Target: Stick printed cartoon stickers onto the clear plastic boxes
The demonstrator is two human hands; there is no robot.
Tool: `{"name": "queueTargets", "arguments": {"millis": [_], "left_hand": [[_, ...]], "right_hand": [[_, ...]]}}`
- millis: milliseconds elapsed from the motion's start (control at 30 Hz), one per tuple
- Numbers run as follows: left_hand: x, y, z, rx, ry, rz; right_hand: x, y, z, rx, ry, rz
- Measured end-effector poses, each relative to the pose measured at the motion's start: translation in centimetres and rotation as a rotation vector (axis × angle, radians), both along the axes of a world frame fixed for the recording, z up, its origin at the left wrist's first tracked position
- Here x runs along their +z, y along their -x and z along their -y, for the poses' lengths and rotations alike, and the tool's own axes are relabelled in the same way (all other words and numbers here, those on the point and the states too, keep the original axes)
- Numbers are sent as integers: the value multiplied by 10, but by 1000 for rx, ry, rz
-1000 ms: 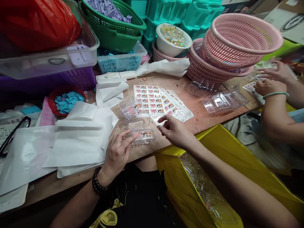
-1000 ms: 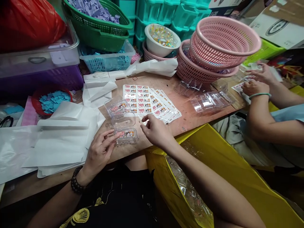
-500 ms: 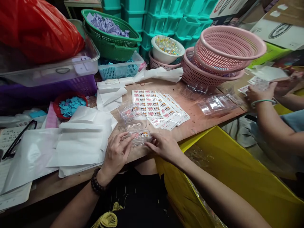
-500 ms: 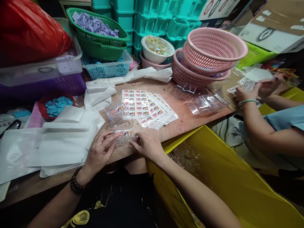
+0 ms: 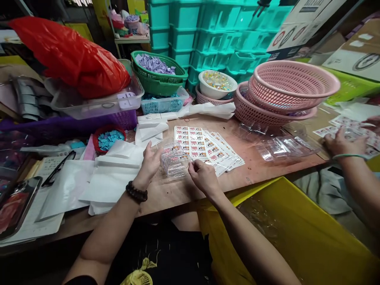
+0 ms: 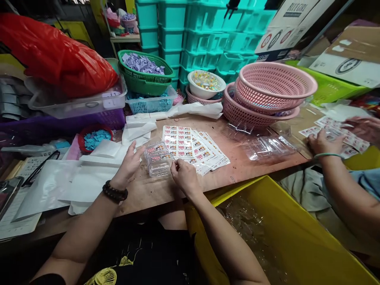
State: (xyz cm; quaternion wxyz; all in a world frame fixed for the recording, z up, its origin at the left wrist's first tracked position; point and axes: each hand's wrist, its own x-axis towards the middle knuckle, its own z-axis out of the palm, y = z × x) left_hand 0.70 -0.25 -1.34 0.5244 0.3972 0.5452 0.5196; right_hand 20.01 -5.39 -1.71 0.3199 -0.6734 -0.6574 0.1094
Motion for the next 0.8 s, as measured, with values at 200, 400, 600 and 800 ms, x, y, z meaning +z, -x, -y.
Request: {"name": "queueTargets", "arguments": {"millis": [200,400,600,800], "left_hand": [[-12,-9,-21,42,90,62],[-19,-7,-19,0,104,114],[-13,-10,-13,-20,120,140],[0,-8,-1,-91,111,217]], "right_hand": [[0,-7,0,46,-14,-91],[-3,-10,-1,50,16,-121],[-14,3,-11,-9,80,-184],[-18,7,-20,124,171,-382]]}}
